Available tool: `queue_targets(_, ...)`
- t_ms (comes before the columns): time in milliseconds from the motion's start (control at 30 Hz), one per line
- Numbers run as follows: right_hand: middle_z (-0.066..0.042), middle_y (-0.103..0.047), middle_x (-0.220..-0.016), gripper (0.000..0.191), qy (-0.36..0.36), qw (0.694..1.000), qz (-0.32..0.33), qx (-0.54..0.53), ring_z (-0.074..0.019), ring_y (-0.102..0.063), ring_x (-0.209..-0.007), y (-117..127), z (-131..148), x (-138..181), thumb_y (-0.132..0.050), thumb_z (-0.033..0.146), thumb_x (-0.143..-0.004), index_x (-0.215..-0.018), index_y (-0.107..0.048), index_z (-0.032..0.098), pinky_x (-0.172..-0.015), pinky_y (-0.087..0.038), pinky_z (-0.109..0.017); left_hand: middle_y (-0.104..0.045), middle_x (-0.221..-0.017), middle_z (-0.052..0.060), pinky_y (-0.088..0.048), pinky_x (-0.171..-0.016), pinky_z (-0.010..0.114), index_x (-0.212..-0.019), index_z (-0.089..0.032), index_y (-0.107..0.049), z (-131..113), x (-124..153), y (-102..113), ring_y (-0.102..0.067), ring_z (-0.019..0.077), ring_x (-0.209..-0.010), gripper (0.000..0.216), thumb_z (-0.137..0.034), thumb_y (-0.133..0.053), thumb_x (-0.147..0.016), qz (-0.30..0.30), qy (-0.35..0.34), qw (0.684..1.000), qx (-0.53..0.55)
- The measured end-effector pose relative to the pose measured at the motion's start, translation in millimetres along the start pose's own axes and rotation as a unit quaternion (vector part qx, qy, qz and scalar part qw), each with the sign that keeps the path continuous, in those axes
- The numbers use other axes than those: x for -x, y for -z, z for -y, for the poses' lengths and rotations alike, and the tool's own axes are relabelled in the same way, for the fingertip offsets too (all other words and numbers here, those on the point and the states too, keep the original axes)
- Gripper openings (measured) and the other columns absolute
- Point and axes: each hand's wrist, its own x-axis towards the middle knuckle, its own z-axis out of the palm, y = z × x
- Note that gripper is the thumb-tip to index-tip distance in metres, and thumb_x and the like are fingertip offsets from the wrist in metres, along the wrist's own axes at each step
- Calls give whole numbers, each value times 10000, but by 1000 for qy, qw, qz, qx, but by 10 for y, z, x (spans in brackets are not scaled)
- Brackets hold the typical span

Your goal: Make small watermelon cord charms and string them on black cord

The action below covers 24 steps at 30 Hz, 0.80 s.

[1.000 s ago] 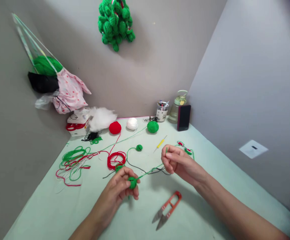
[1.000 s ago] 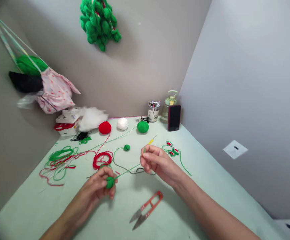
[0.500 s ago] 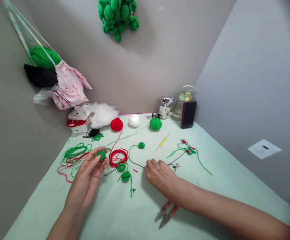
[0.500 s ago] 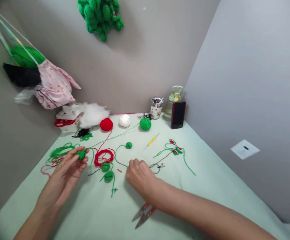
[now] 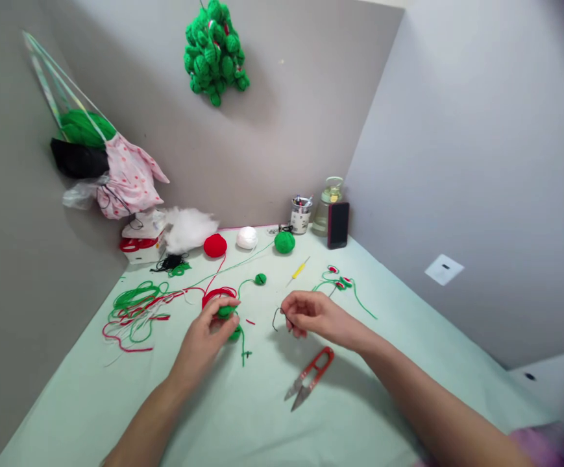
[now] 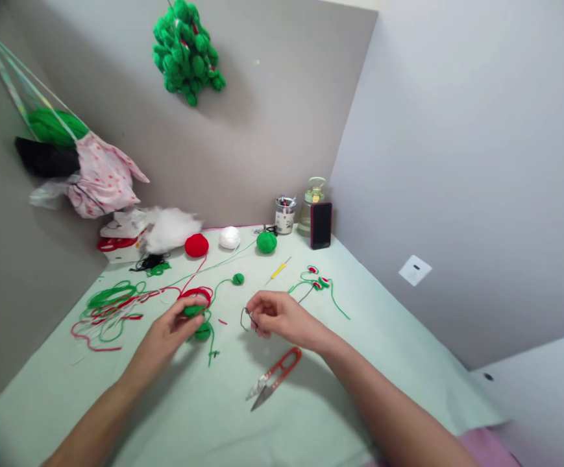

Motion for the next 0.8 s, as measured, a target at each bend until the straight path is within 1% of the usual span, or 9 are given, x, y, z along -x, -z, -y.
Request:
queue_targets(67, -15, -647, -805, 161, -5, 991, 6, -136, -95, -597, -641, 2, -44, -6, -625, 233, -840, -975, -607, 148, -622, -473, -224, -626, -1291, 97, -459, -956, 430, -1168, -253, -673, 39, 38, -103, -614, 273, -1074, 380, -348, -675, -801, 2, -28, 1000, -10)
queue_targets(167, -19, -667, -777, 230, -17, 980, 38, -196, -82, -603, -611, -102, -102, -25, -727, 298, -796, -932, -666, 124, -600, -475, -208, -595, -1369, 82, -293, -1136, 471, -1158, -279, -702, 60, 106, -229, -469, 297, -1313, 355, -284, -659, -805, -9, -92, 994, -63)
queue_targets(233, -13, -670, -740, 254, -24, 976, 65, -209, -72, -598, -577, -210, -126, -23, -750, 336, -788, -902, -684, 118, -583, -475, -199, -634, -1296, 98, -382, -1069, 461, -1229, -277, -662, 37, 153, -291, -558, 288, -1201, 421, -285, -658, -808, 37, -67, 997, -30)
queue_targets(300, -9, -675, -725, 277, -19, 972, 75, -222, -68, -599, -555, -299, -137, -17, -761, 365, -782, -892, -685, 121, -562, -475, -194, -687, -1146, 106, -494, -913, 411, -1296, -249, -602, -1, 190, -334, -653, 253, -977, 492, -322, -662, -813, 122, -4, 991, 50)
queue_targets(400, -9, -681, -703, 297, -5, 970, 32, -241, -77, -608, -535, -319, -136, -20, -772, 386, -774, -880, -678, 125, -525, -466, -191, -703, -849, 63, -507, -760, 322, -1025, -184, -700, -43, 213, -345, -648, 207, -780, 291, -395, -661, -829, 184, 42, 978, 94)
queue_targets(500, -11, -687, -681, 301, 12, 965, -60, -257, -84, -610, -515, -203, -131, -44, -763, 398, -783, -900, -677, 134, -492, -453, -185, -655, -685, 22, -472, -701, 274, -803, -177, -715, -42, 194, -287, -592, 168, -692, 255, -428, -680, -830, 135, 60, 986, 72)
queue_targets(633, -11, -689, -673, 288, 13, 952, -147, -270, -69, -589, -491, -37, -142, -77, -755, 386, -790, -917, -670, 142, -477, -440, -170, -683, -739, 36, -486, -716, 280, -890, -179, -752, -40, 154, -195, -580, 161, -685, 312, -475, -661, -855, 72, 74, 984, 146)
queue_targets(700, -3, -682, -656, 288, 2, 950, -141, -277, -60, -570, -471, -23, -141, -80, -752, 381, -791, -930, -670, 143, -476, -444, -165, -708, -839, 63, -501, -747, 288, -917, -173, -757, -70, 143, -166, -602, 172, -743, 327, -479, -655, -863, 42, 78, 977, 194)
queue_targets(800, 7, -670, -637, 292, -15, 953, -91, -289, -56, -554, -461, -82, -124, -62, -740, 363, -799, -980, -677, 142, -468, -449, -156, -702, -1075, 94, -502, -864, 291, -830, -166, -742, -147, 134, -120, -620, 213, -992, 264, -413, -660, -876, 13, 67, 961, 268)
